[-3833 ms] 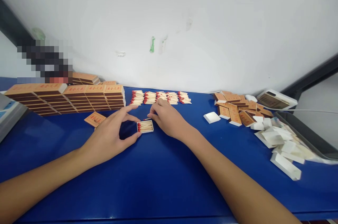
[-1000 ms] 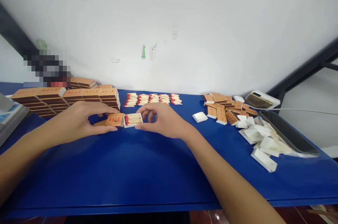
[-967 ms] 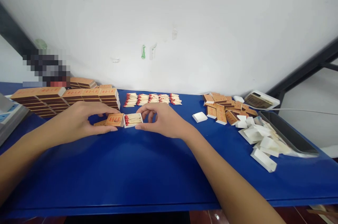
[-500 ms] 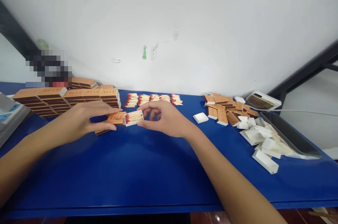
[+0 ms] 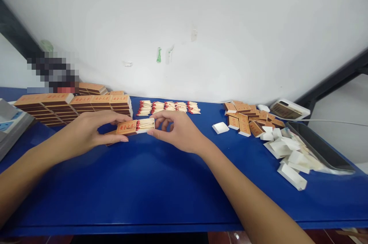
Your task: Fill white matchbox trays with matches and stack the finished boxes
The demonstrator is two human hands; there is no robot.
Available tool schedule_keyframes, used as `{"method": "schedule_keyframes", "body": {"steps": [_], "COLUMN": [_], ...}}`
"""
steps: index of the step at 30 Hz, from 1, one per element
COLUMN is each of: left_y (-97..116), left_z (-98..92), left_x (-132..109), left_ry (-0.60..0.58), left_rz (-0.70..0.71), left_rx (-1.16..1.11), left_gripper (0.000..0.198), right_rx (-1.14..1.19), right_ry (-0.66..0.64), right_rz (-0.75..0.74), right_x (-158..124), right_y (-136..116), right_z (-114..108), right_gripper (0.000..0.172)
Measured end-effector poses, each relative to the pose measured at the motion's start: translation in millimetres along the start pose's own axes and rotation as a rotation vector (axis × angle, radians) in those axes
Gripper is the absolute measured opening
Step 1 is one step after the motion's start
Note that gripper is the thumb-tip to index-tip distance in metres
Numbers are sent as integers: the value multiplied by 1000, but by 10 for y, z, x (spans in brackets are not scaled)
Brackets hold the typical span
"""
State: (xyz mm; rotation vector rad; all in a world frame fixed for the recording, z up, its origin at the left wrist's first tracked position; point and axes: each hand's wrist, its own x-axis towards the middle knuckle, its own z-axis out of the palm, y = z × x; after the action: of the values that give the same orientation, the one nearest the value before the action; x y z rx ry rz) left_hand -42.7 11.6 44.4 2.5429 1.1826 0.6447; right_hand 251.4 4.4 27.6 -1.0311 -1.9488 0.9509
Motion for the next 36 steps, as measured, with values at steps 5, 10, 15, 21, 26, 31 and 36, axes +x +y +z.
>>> {"method": "schedule_keyframes", "body": {"steps": [5,10,15,21,26,31,36], "left_y": [49,131,168,154,161,157,-52], "left_z": [21,85,153,211,128,-467,-1087], "left_x": [-1,-8,-4,-15,32,298,657], "left_ry": [21,125,211,234,231,362,283], "left_rz": [20,-23,-1,-6,85,44,-260], "left_rx": [-29,-88,-139,-130,-22,217,278], "left_gripper": [56,62,63,58,56,53,51], "right_rx": [9,28,29,-72,-218,-470,-544], "right_ry": [-22,34,35,-55,-74,33,42], "right_rz": [11,27,4,-72,-91,-189,-211], "right_x": [-17,-25,-57,-155,-192,-115,-59], "right_y": [-42,-39,-21,-92,-81,12,101], "right_z": [54,189,356,459,467,399,312], "right_gripper": [37,43,50,61,89,77,52]}}
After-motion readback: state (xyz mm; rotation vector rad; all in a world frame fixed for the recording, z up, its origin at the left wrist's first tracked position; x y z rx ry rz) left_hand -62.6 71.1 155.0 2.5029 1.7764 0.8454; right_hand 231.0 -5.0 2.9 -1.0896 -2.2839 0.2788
